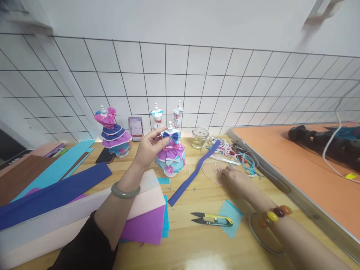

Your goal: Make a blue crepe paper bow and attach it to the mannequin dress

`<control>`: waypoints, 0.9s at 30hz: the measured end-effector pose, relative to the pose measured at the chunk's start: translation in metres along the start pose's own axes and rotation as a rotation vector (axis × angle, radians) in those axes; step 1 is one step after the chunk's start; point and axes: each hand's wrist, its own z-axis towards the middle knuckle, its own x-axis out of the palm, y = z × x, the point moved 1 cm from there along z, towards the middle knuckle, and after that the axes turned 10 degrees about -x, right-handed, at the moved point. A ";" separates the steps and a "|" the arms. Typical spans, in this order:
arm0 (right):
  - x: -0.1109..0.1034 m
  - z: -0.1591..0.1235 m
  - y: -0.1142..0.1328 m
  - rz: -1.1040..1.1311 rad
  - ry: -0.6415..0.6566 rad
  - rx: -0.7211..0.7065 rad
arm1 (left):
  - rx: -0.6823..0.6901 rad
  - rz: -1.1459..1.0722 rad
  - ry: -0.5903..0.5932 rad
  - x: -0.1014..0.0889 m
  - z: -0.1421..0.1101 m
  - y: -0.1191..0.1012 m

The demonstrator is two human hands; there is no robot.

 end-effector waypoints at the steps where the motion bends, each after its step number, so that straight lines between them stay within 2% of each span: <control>1: 0.002 0.001 -0.001 0.019 0.011 0.004 | 0.002 -0.005 0.002 0.000 0.000 0.000; 7: 0.000 0.006 -0.005 0.156 -0.001 0.072 | 0.021 -0.025 0.019 0.001 0.001 0.000; 12: -0.026 0.021 0.004 0.253 -0.093 0.109 | 0.018 -0.036 0.034 0.002 -0.001 0.000; 15: -0.061 0.037 0.029 0.335 -0.170 0.107 | 0.025 -0.017 0.025 0.003 -0.002 -0.002; 18: -0.109 0.057 0.071 0.478 -0.463 0.038 | 0.032 0.010 0.017 0.005 -0.004 -0.004; 20: -0.138 0.069 0.099 0.450 -0.661 -0.095 | 0.032 0.016 0.013 0.005 -0.004 -0.006; 21: -0.149 0.075 0.110 0.433 -0.714 -0.132 | 0.034 0.015 0.013 0.005 -0.005 -0.007; 24: -0.165 0.092 0.130 0.376 -0.810 -0.229 | 0.050 0.014 0.014 0.006 -0.005 -0.009; 27: -0.164 0.104 0.133 0.351 -0.813 -0.267 | 0.065 0.029 0.004 0.005 -0.005 -0.009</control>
